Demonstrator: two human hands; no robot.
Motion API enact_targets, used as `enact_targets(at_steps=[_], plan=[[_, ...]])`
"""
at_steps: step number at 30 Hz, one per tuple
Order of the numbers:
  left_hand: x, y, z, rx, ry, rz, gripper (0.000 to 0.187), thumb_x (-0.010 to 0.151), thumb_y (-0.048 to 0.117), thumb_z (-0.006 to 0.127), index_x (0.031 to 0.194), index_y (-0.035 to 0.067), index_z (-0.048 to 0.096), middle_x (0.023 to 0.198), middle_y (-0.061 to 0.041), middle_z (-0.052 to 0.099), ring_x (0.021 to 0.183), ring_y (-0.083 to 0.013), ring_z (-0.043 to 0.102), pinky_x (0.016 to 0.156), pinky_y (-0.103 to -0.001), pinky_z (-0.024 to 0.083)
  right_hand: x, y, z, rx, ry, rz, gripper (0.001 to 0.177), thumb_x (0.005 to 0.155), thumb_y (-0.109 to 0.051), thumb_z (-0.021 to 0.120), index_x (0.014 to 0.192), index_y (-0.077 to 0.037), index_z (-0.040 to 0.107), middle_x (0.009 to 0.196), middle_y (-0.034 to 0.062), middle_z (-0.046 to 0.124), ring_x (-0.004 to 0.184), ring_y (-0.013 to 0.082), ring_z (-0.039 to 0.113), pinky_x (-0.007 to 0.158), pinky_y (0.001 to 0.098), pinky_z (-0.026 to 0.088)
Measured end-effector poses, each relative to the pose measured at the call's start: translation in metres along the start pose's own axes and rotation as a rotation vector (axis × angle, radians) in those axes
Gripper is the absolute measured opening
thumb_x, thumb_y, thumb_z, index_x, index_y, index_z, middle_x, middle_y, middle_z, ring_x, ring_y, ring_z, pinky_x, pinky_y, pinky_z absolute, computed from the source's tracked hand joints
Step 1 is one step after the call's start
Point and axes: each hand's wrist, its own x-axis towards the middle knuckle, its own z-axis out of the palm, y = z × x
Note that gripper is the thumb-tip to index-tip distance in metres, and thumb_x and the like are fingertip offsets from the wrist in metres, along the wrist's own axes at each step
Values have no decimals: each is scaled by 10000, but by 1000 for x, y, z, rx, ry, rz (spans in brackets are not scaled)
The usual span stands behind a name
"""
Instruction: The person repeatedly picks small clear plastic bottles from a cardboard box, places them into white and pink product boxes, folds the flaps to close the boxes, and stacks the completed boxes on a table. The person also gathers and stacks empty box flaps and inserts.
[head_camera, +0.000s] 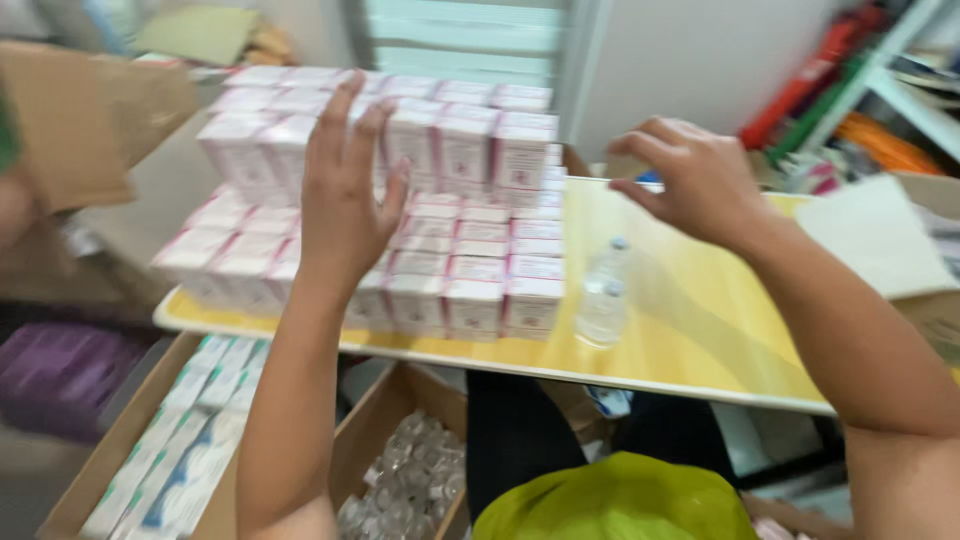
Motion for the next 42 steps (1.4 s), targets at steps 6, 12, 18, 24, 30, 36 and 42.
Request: enact_targets(at_steps=[6, 12, 18, 24, 30, 36, 42], plan=[[22, 139, 83, -230, -168, 318, 474, 937, 147, 751, 1370, 95, 567, 1537, -134, 471, 1462, -361, 452, 1216, -554, 367, -193, 223, -38, 2, -274, 777, 417, 908, -401, 806, 1229, -151, 715, 1220, 111, 707, 1009, 266, 704, 825, 429, 548], [25, 262, 199, -358, -358, 419, 458, 922, 297, 700, 1334, 122, 601, 1509, -122, 497, 1413, -325, 466, 1166, -562, 361, -360, 354, -37, 63, -769, 1094, 665, 841, -462, 833, 1361, -95, 640, 1348, 212, 660, 1192, 361, 637, 978, 468, 524], [10, 323, 276, -441, -471, 427, 402, 898, 278, 692, 1265, 133, 614, 1458, -89, 535, 1382, -297, 512, 1138, -547, 394, -385, 355, 11, 121, -1052, 1504, 577, 949, -399, 686, 1455, -126, 643, 1520, 166, 555, 1313, 339, 563, 1108, 467, 433], [1, 317, 295, -477, -532, 372, 374, 910, 287, 700, 1242, 135, 620, 1415, -98, 563, 1331, -307, 537, 1113, -502, 416, -381, 340, -30, 341, -728, 1248, 537, 906, -270, 736, 1433, -196, 664, 1397, 109, 693, 1234, 282, 661, 1066, 420, 454], [-1, 298, 286, -629, -574, 176, 372, 922, 278, 703, 1244, 111, 618, 1407, -128, 586, 1275, -348, 577, 1065, -453, 473, -335, 309, -99, 316, -264, 940, 348, 942, -196, 777, 1259, -60, 735, 1106, 132, 753, 975, 238, 680, 850, 432, 527], [-38, 287, 312, -836, -415, -109, 468, 998, 291, 681, 1381, 66, 534, 1379, -189, 586, 1281, -375, 601, 1064, -461, 502, -251, 226, -91, 289, -206, 432, 317, 913, -68, 718, 1229, -48, 740, 1228, 157, 655, 1030, 268, 659, 873, 405, 567], [-85, 258, 375, -958, -400, -560, 510, 991, 258, 599, 1438, 57, 459, 1414, -192, 562, 1231, -339, 636, 968, -441, 544, -217, 108, -6, 232, -620, 362, 248, 871, -162, 726, 1113, -106, 713, 1260, 132, 618, 1007, 335, 691, 887, 427, 558]])
